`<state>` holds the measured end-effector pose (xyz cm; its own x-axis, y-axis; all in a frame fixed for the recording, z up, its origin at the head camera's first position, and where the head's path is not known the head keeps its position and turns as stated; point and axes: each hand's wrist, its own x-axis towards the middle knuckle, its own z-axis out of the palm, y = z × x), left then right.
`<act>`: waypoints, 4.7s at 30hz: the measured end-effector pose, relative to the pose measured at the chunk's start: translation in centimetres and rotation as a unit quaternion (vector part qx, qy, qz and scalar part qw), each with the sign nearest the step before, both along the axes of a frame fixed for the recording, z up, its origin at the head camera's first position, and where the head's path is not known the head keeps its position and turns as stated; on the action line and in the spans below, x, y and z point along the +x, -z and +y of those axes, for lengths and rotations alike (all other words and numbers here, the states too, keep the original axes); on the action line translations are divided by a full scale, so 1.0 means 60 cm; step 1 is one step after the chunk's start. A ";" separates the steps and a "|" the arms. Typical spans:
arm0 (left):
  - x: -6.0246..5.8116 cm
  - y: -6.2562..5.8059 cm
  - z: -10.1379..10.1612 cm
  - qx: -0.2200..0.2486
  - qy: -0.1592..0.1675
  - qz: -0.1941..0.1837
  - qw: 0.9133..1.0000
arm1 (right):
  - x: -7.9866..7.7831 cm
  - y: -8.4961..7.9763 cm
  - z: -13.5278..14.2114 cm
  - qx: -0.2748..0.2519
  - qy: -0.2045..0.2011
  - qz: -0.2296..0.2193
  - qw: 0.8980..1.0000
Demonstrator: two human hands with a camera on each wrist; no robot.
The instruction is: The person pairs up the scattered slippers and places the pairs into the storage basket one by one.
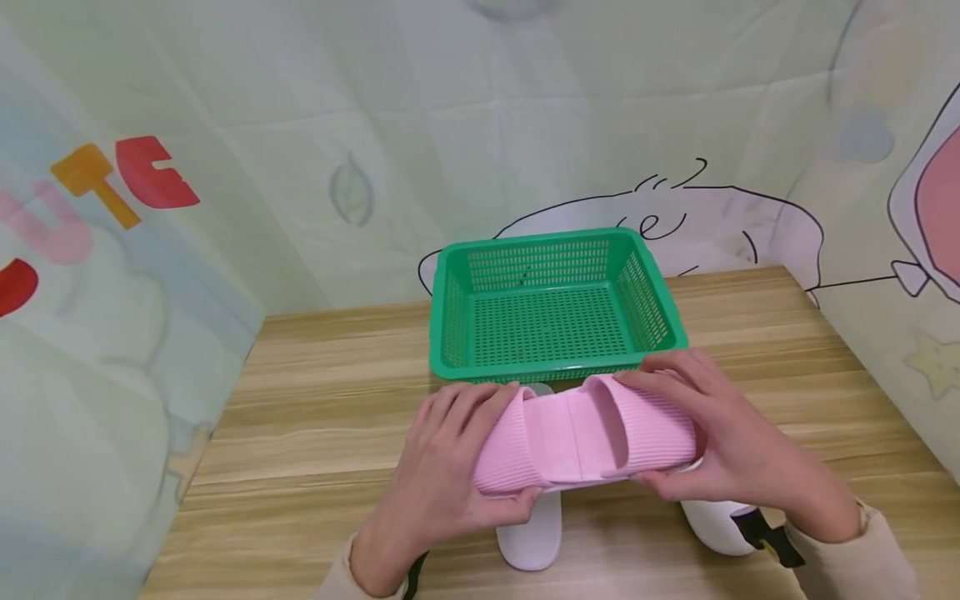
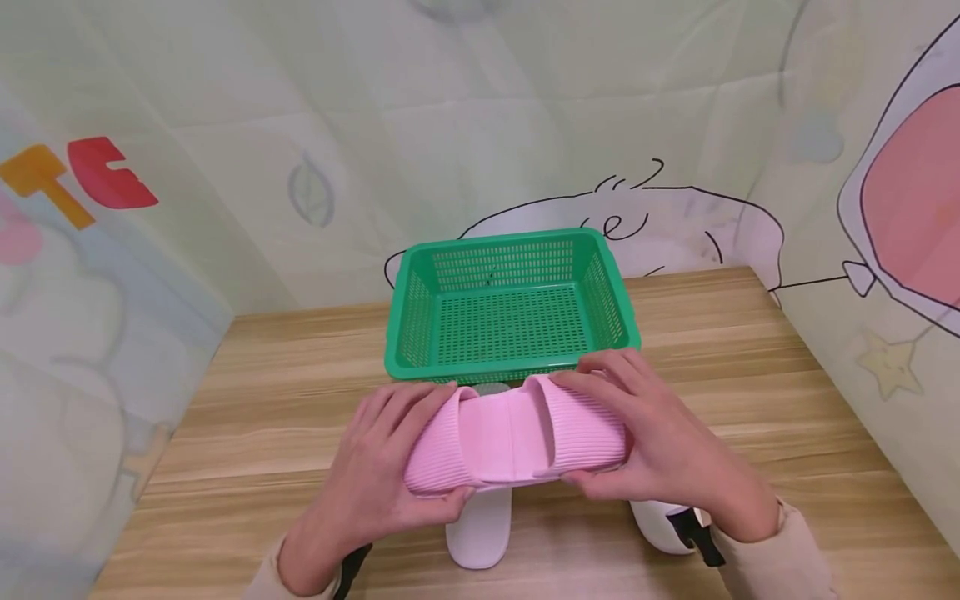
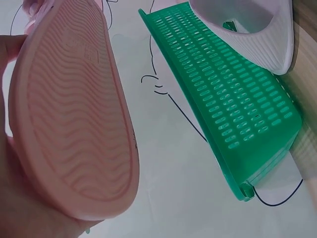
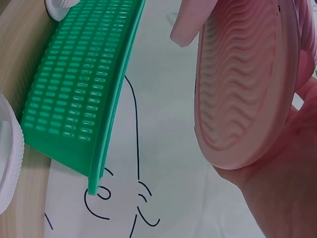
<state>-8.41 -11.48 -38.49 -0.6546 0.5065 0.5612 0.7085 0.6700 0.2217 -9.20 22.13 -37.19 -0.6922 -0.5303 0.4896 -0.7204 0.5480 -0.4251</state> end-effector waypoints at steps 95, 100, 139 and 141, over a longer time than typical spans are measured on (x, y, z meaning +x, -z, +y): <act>-0.023 0.042 -0.045 -0.039 -0.028 -0.068 0.997 | 0.008 0.023 0.037 0.035 0.063 0.001 0.997; -0.027 0.054 -0.054 -0.056 -0.045 -0.074 0.995 | 0.001 0.022 0.044 0.014 0.055 0.013 0.998; -0.053 0.085 -0.064 -0.104 -0.092 -0.148 0.979 | -0.133 -0.004 0.015 -0.015 0.053 0.017 0.998; -0.052 0.085 -0.064 -0.106 -0.094 -0.151 0.978 | -0.142 -0.006 0.009 -0.013 0.050 0.016 0.999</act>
<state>-11.53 -15.30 -43.59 -0.8671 0.4449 0.2241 0.4919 0.8358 0.2440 -17.71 22.70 -36.83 -0.7250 -0.4461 0.5247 -0.6759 0.6074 -0.4174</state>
